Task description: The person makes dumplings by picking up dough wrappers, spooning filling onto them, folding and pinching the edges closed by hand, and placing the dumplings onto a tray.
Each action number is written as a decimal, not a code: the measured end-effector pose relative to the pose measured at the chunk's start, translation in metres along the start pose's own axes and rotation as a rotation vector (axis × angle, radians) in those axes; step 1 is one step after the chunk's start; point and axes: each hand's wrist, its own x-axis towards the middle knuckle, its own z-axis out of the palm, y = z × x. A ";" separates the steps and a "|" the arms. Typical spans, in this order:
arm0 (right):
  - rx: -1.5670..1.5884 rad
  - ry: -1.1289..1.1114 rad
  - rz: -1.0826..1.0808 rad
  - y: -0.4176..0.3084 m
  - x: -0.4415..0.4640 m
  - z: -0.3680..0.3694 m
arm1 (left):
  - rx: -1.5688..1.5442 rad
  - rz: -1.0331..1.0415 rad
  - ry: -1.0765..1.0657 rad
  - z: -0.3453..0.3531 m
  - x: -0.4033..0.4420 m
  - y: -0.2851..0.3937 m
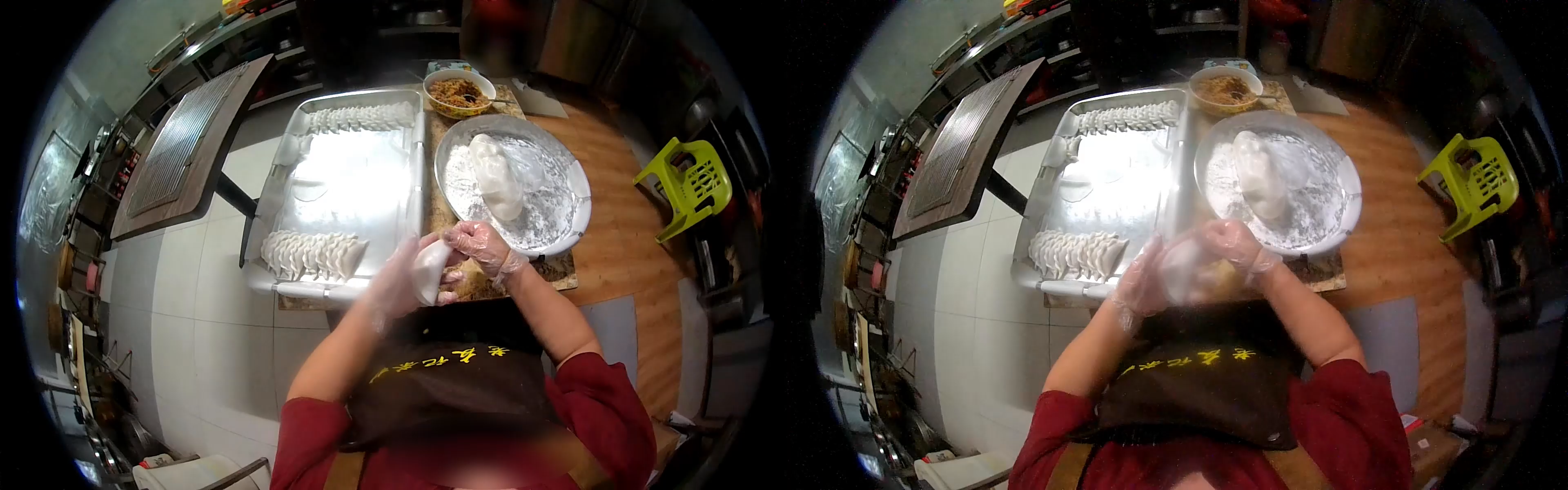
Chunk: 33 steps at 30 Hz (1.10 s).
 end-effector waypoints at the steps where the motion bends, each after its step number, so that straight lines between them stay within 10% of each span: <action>1: -0.097 0.021 -0.018 0.007 0.002 -0.007 | 0.000 -0.001 0.002 -0.011 0.001 -0.002; 17: -0.213 -0.183 -0.113 -0.012 0.008 0.010 | 0.531 0.049 0.049 -0.053 0.010 -0.007; 24: -0.727 -0.231 -0.340 -0.039 0.013 0.025 | 0.798 0.001 0.165 -0.074 0.019 0.004; 27: -0.429 -0.147 -0.081 -0.046 0.005 0.036 | 0.857 -0.026 0.071 -0.075 0.025 0.008; 33: -0.038 0.075 -0.487 -0.062 0.005 0.045 | 0.645 0.233 0.021 0.007 -0.024 0.058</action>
